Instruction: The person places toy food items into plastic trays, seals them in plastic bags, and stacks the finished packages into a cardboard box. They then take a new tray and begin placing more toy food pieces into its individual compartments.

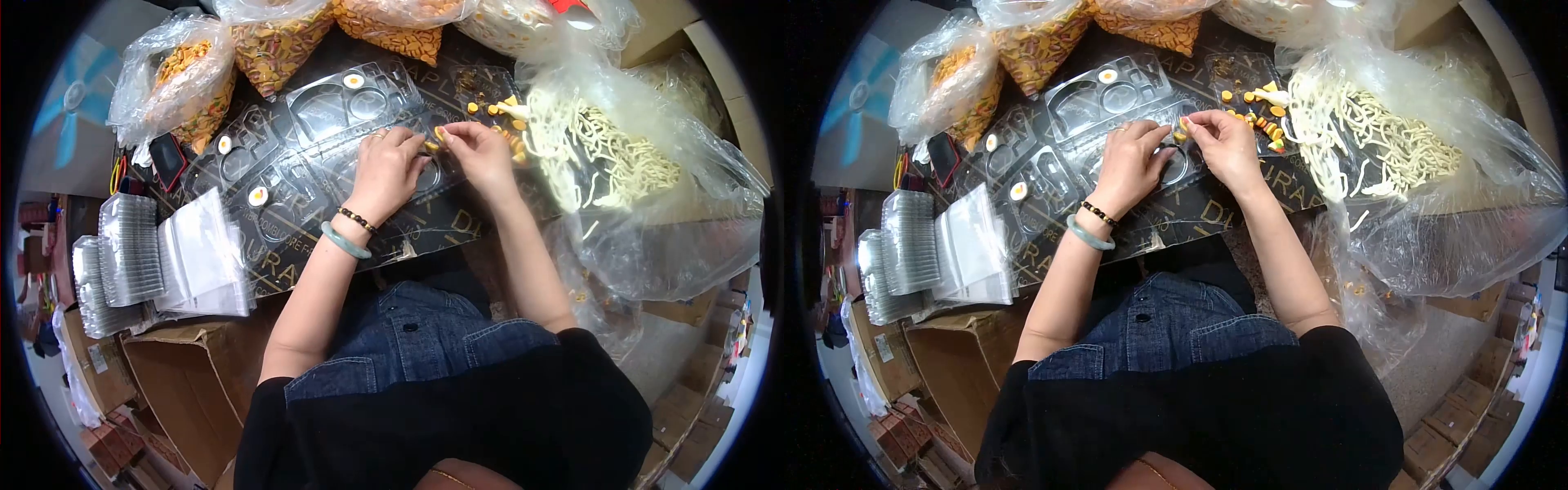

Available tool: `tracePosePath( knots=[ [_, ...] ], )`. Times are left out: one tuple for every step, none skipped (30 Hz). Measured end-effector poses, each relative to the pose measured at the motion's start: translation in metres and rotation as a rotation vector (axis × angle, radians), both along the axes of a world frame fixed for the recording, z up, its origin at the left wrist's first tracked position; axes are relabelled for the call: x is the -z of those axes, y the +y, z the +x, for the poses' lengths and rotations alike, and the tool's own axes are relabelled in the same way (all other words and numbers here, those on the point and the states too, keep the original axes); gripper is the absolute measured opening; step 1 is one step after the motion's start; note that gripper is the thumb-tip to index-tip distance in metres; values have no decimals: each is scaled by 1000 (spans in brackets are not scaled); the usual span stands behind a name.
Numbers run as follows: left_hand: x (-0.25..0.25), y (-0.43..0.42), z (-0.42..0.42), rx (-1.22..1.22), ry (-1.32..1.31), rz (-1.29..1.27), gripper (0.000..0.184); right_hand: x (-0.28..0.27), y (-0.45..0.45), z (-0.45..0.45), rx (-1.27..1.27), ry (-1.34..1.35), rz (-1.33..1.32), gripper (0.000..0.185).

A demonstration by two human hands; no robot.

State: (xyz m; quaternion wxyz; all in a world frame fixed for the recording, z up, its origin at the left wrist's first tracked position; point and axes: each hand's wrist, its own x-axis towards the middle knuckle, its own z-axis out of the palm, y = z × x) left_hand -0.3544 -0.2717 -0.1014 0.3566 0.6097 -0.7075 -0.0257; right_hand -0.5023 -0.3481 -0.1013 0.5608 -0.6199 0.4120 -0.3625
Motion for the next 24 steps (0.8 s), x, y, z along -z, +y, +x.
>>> tracePosePath(
  knots=[
    [0,-3,-4,-55,-7,28,22,3,0,-2,38,38,-53,15],
    [-1,-6,-7,-56,-5,28,22,6,0,-4,75,78,-106,14],
    [-2,-10,-10,-70,-47,53,18,8,0,-4,73,79,-106,14],
    [-4,-14,-12,-85,-90,77,13,10,2,-5,92,48,-113,14],
    [2,-19,-13,-92,-74,46,8,11,3,-6,113,15,-119,13],
    [7,-23,-12,-90,-74,44,8,11,4,-7,114,14,-120,13],
    [11,-26,-11,-105,54,9,7,11,4,-7,114,34,-135,13],
    [16,-29,-9,-117,181,-25,6,12,6,-7,115,52,-148,13],
    [13,-29,-6,-136,253,-48,10,0,12,-5,130,142,-198,12],
    [11,-27,-4,-180,475,58,12,1,13,-3,112,171,-251,12],
    [9,-24,-1,-226,696,168,15,2,14,-1,92,201,-302,12],
    [3,-21,2,-233,833,267,18,5,16,1,90,244,-368,10],
    [4,-19,2,-236,829,268,18,7,17,2,89,240,-365,10],
    [6,-18,4,-214,931,229,16,8,17,3,87,354,-513,10],
    [6,-17,6,-193,1032,185,13,9,17,5,83,467,-664,9],
    [6,-15,7,-199,1031,181,13,14,16,7,105,481,-697,7],
    [6,-13,7,-201,1042,197,12,16,15,9,101,478,-699,7],
    [6,-12,7,-200,1053,215,10,17,14,9,123,516,-788,6],
    [7,-12,7,-200,1053,215,10,18,14,10,147,555,-877,6],
    [11,-12,7,-183,1065,225,13,17,13,10,148,555,-878,6],
    [12,-12,8,-165,1077,236,16,17,13,10,162,595,-892,5],
    [12,-12,8,-165,1076,236,16,16,13,10,175,634,-906,5],
    [13,-12,9,-171,1072,250,16,15,13,11,176,635,-906,5],
    [13,-12,9,-177,1067,264,15,14,13,12,173,652,-906,5]
  ],
)
